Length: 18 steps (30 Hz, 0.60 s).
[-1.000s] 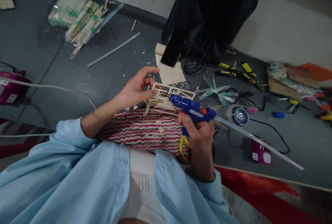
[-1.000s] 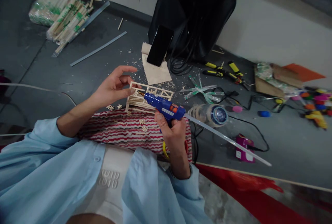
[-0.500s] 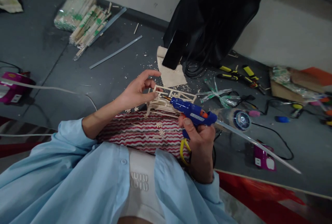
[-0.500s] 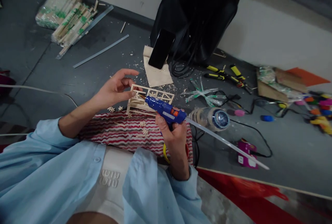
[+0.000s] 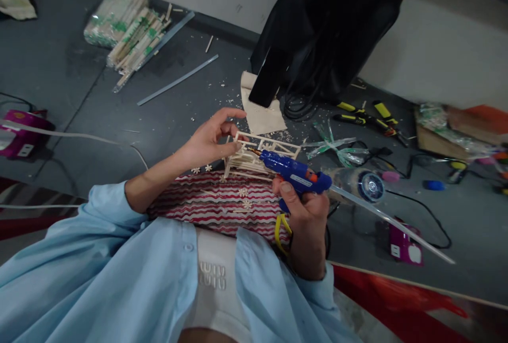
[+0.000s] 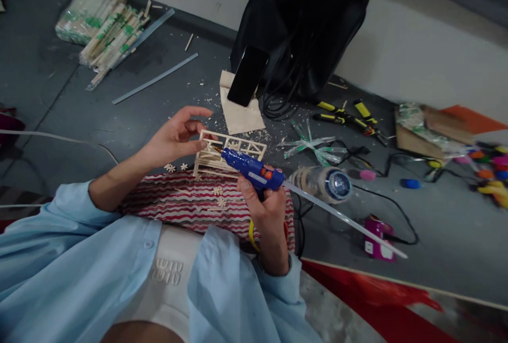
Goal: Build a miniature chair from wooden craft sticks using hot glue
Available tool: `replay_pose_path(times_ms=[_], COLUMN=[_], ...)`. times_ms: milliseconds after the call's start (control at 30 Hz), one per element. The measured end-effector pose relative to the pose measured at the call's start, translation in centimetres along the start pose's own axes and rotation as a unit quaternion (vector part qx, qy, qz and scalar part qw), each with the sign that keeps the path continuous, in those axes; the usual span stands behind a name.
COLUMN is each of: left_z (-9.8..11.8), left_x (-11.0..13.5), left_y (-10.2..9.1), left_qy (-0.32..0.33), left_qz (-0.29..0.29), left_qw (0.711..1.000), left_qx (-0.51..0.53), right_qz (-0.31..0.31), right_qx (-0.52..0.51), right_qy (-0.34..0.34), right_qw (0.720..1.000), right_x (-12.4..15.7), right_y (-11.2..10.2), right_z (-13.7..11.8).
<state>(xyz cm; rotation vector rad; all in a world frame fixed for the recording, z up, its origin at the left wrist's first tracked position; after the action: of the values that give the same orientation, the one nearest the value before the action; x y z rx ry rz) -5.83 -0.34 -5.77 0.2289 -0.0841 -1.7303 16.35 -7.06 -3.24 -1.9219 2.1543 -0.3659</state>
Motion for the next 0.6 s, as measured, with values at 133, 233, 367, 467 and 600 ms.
replay_pose_path(times_ms=[133, 233, 367, 467, 600], left_z=[-0.1, -0.2, -0.2, -0.2, -0.3], left_x=[0.0, 0.0, -0.1, -0.1, -0.1], left_y=[0.0, 0.0, 0.0, 0.0, 0.0], left_qy=[-0.010, -0.009, -0.010, -0.017, -0.021], left_qz=[0.004, 0.008, 0.012, 0.014, 0.018], left_qw=[1.000, 1.000, 1.000, 1.000, 0.999], left_qx=[0.009, 0.016, 0.018, 0.013, 0.015], right_qz=[0.014, 0.008, 0.007, 0.005, 0.000], right_qx=[0.005, 0.008, 0.003, -0.007, -0.019], right_qy=[0.009, 0.014, 0.012, 0.001, -0.026], right_qw=[1.000, 1.000, 1.000, 1.000, 1.000], right_x=[0.2, 0.3, 0.1, -0.1, -0.6], right_y=[-0.1, -0.1, -0.1, 0.0, 0.0], right_z=[-0.1, 0.0, 0.2, 0.3, 0.9])
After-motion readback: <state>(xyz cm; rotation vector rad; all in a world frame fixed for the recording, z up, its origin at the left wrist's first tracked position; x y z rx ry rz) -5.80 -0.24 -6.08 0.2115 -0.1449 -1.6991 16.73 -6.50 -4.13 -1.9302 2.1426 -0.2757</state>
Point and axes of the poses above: each hand's wrist, its own x-axis away from the middle knuckle, its own y-axis out of the palm, z = x × y, the point moved 7 cm from there along -x, towards the middle knuckle, and after that the axes turned 6 degrees about z, right-handed, at the moved point
